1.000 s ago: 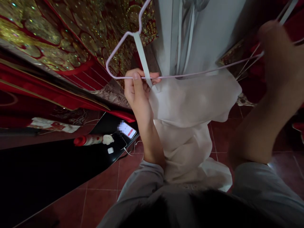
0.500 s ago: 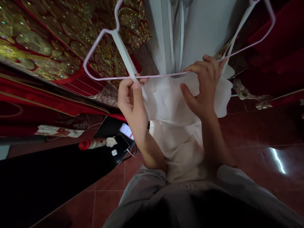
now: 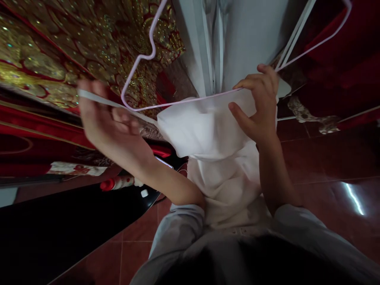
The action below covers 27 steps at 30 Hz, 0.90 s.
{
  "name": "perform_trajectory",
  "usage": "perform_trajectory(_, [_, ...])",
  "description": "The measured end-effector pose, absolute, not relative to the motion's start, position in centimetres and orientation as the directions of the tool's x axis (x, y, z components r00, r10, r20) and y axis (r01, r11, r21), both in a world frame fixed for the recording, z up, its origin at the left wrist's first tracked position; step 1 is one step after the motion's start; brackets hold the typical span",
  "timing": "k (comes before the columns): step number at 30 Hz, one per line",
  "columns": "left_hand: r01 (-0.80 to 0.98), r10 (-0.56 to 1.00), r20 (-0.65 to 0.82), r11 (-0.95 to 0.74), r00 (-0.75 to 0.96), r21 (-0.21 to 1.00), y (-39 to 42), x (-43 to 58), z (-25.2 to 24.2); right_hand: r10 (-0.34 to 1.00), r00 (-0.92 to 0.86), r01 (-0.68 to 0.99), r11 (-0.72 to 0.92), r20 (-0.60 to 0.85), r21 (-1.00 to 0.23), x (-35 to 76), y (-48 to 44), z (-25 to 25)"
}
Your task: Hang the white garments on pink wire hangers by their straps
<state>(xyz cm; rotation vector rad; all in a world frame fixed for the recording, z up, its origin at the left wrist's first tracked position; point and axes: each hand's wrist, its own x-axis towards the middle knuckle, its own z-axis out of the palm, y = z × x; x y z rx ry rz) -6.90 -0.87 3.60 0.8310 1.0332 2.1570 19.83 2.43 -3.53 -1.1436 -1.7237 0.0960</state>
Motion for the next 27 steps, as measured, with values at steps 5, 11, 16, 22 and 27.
perform_trajectory(5, [-0.273, 0.898, 0.205, -0.325, -0.388, 0.905, -1.6, -1.7, 0.6, 0.712, -0.03, 0.582, 0.583, 0.701, -0.567, 19.7, 2.1, -3.3])
perform_trajectory(11, [-0.271, 0.872, 0.31, -0.425, -0.38, 0.863, -2.3, 1.6, 1.4, 0.508, 0.124, 0.54, 0.686, 0.852, -0.487, 18.9, 1.8, -3.1])
perform_trajectory(16, [-0.339, 0.853, 0.415, -0.511, -0.318, 0.79, -1.3, 0.6, 0.5, 0.196, 0.685, 0.385, 0.72, 0.701, -0.577, 21.4, 3.1, -4.9])
perform_trajectory(22, [-0.38, 0.852, 0.379, -0.506, -0.361, 0.774, -0.3, 0.3, -0.4, 0.834, 0.488, 0.131, 0.222, 0.258, -0.966, 24.0, 0.0, 0.5])
perform_trajectory(27, [-0.398, 0.867, 0.373, -0.486, -0.331, 0.778, -0.4, 0.6, -0.4, 0.841, 0.404, 0.204, 0.302, 0.361, -0.931, 22.5, -0.3, 5.3])
